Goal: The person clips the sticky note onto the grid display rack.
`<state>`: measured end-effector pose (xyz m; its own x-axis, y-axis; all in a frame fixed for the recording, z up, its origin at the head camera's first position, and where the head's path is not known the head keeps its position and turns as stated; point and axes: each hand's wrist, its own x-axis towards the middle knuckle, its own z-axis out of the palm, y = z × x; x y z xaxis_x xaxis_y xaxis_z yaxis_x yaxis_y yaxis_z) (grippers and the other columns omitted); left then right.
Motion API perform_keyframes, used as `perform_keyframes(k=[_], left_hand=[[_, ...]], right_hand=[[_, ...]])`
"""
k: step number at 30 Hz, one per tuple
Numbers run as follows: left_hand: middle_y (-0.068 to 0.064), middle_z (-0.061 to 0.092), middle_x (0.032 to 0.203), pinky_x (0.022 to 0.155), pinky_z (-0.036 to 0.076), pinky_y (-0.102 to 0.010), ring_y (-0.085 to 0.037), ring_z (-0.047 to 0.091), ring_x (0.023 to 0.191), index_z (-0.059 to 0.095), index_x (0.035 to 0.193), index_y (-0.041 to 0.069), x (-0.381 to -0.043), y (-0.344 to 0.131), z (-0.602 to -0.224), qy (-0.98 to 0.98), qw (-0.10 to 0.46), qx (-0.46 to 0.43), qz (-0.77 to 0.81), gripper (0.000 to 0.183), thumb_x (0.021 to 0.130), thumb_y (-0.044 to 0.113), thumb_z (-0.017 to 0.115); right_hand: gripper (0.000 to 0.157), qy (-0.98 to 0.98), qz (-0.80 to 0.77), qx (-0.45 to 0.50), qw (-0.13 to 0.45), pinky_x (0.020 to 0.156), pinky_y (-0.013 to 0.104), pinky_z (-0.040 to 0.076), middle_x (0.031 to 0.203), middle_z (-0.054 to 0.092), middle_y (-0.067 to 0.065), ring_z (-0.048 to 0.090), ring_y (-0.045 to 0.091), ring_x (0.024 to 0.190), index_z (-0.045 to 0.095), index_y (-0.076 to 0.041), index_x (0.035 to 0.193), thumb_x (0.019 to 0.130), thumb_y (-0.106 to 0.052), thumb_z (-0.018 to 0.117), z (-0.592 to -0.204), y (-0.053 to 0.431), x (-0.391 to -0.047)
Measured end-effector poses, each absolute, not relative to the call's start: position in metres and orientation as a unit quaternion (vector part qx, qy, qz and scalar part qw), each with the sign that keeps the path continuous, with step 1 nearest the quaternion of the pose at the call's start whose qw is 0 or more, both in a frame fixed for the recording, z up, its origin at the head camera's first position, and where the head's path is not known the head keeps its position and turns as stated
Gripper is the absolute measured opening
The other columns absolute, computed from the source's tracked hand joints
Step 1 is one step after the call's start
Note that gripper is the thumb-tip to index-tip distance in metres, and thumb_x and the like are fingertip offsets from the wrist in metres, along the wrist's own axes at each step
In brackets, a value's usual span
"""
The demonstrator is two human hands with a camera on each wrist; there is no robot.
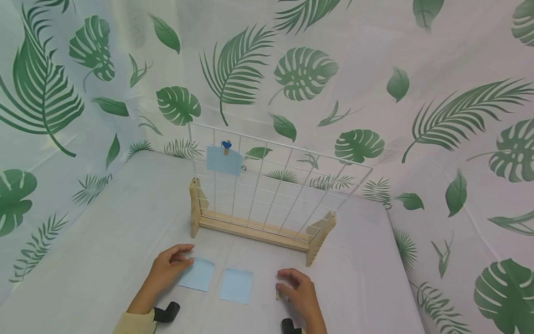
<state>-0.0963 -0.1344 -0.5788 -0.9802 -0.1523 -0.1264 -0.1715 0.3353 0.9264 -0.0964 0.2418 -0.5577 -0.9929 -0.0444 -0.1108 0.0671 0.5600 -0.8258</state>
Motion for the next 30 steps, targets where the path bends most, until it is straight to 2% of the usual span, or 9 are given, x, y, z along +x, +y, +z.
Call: perform_keyframes(k=[6,13,18,24,30], left_hand=[[-0.013,0.075,0.124,0.079,0.051,-0.031,-0.015,0.061,0.090,0.076,0.128,0.002,-0.0986,-0.1332,-0.5779,0.848,0.017,-0.097,0.521,0.038,0.091,0.008,0.083],[-0.007,0.068,0.101,0.072,0.051,-0.025,-0.014,0.059,0.083,0.078,0.116,-0.001,-0.0988,-0.1342,-0.5787,0.863,-0.001,-0.095,0.497,0.027,0.089,0.002,0.083],[-0.003,0.063,0.093,0.072,0.049,-0.026,-0.014,0.055,0.082,0.079,0.109,0.001,-0.1005,-0.1366,-0.5761,0.870,0.009,-0.090,0.484,0.019,0.090,0.006,0.082],[0.002,0.063,0.085,0.068,0.046,-0.025,-0.013,0.054,0.078,0.079,0.099,0.004,-0.0996,-0.1374,-0.5750,0.873,0.019,-0.091,0.479,0.008,0.091,0.007,0.082],[0.006,0.065,0.080,0.069,0.048,-0.025,-0.011,0.056,0.075,0.079,0.091,0.006,-0.1013,-0.1380,-0.5761,0.877,0.002,-0.080,0.473,0.004,0.089,0.008,0.082]], right_hand=[[0.025,0.892,-0.447,0.012,0.071,0.113,0.062,0.048,0.112,0.080,0.009,0.068,0.040,0.124,0.078,-0.004,0.109,0.087,-0.004,0.088,-0.5564,0.2400,-0.0976],[0.026,0.914,-0.403,0.005,0.048,0.114,0.064,0.047,0.119,0.073,0.013,0.065,0.044,0.125,0.079,-0.004,0.108,0.086,-0.012,0.091,-0.5577,0.2398,-0.0947],[0.020,0.920,-0.389,0.014,0.046,0.108,0.062,0.051,0.119,0.064,0.012,0.062,0.042,0.119,0.081,-0.004,0.097,0.085,-0.014,0.093,-0.5575,0.2409,-0.0944],[0.016,0.922,-0.384,0.009,0.050,0.102,0.055,0.056,0.117,0.065,0.009,0.063,0.039,0.118,0.079,-0.006,0.085,0.085,-0.015,0.092,-0.5605,0.2449,-0.0943],[0.013,0.913,-0.407,-0.002,0.039,0.097,0.038,0.058,0.112,0.069,0.003,0.067,0.027,0.110,0.079,-0.008,0.086,0.087,-0.013,0.090,-0.5626,0.2479,-0.0949]])
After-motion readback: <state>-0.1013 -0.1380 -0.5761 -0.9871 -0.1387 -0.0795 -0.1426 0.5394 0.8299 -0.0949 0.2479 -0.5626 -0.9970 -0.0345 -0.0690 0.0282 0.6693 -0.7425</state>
